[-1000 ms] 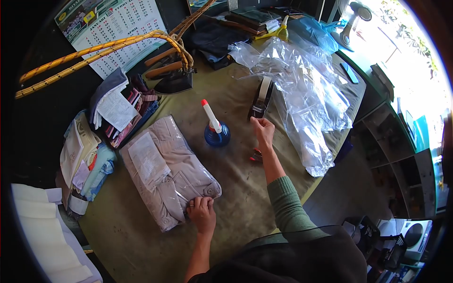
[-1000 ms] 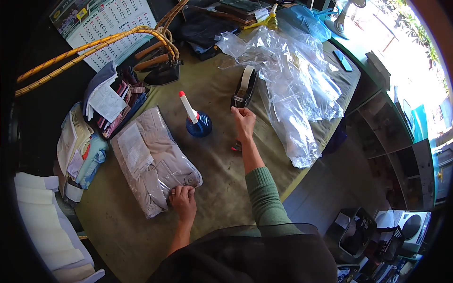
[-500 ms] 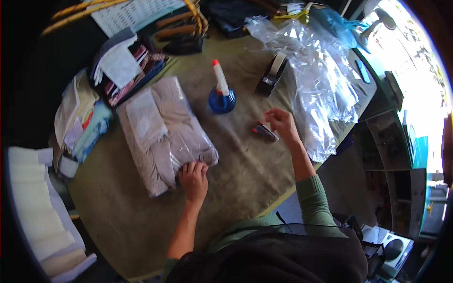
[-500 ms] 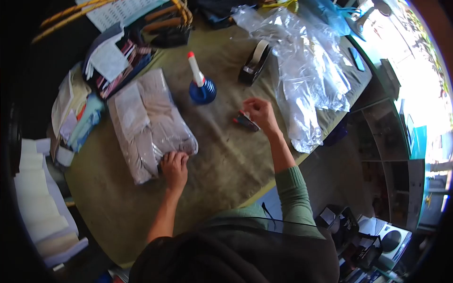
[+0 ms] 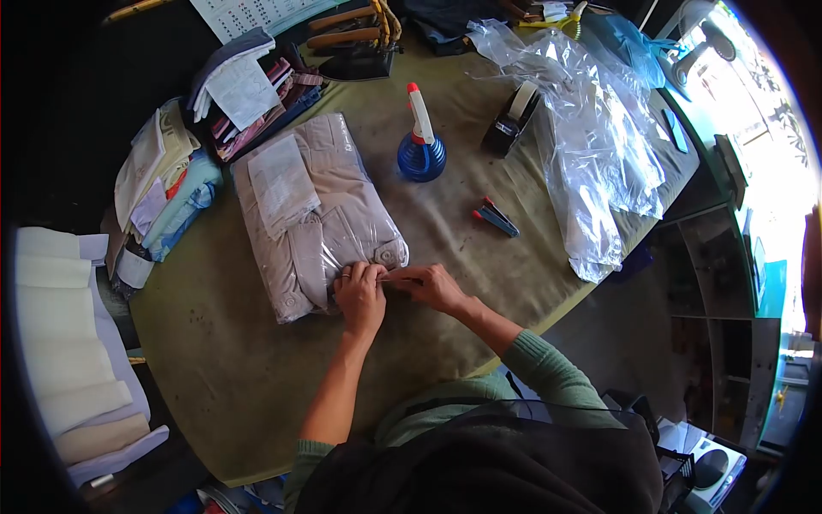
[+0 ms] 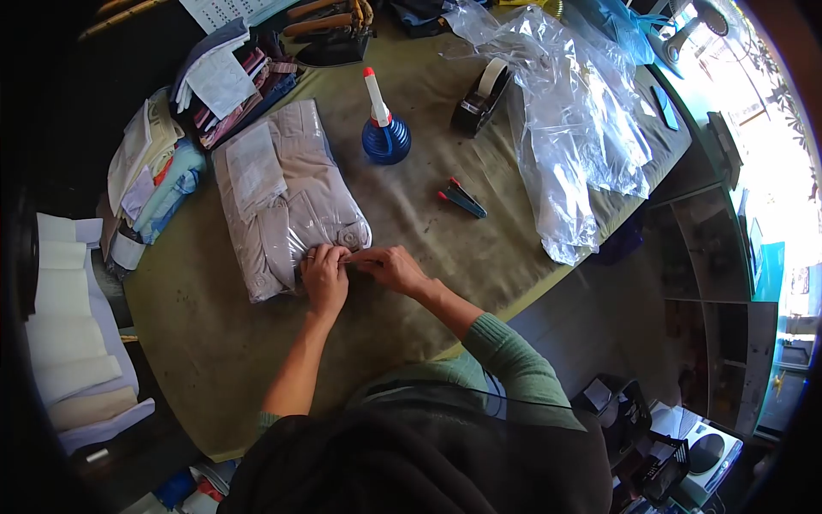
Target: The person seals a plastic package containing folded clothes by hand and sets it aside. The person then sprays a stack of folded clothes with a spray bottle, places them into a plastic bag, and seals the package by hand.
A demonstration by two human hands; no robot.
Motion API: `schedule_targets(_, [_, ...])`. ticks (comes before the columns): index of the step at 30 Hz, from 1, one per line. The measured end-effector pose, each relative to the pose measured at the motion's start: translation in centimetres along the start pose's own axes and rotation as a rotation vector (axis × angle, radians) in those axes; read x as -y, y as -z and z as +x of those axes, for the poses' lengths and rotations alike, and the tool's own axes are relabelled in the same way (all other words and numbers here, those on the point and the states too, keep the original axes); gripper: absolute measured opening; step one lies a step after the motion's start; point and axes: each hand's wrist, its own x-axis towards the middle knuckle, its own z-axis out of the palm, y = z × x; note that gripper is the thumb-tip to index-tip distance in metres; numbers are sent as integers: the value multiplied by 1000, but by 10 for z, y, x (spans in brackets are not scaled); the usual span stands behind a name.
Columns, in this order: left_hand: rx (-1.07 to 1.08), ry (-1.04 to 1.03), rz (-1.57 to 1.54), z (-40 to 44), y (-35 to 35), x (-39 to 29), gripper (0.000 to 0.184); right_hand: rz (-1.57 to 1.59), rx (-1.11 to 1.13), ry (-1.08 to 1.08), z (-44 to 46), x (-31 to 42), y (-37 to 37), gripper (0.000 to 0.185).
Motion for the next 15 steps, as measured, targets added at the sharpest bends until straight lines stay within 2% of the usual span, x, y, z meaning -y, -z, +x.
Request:
schedule_targets(4, [24, 5, 1, 1, 0, 2, 9, -58, -124, 200, 3, -10, -7, 24])
schedule_targets(10, [48, 36, -35, 3, 0, 5, 4, -113, -255, 291, 6, -27, -20, 24])
schedule_targets(15, [67, 70, -109, 4, 1, 7, 4, -288, -323, 317, 7, -29, -24, 28])
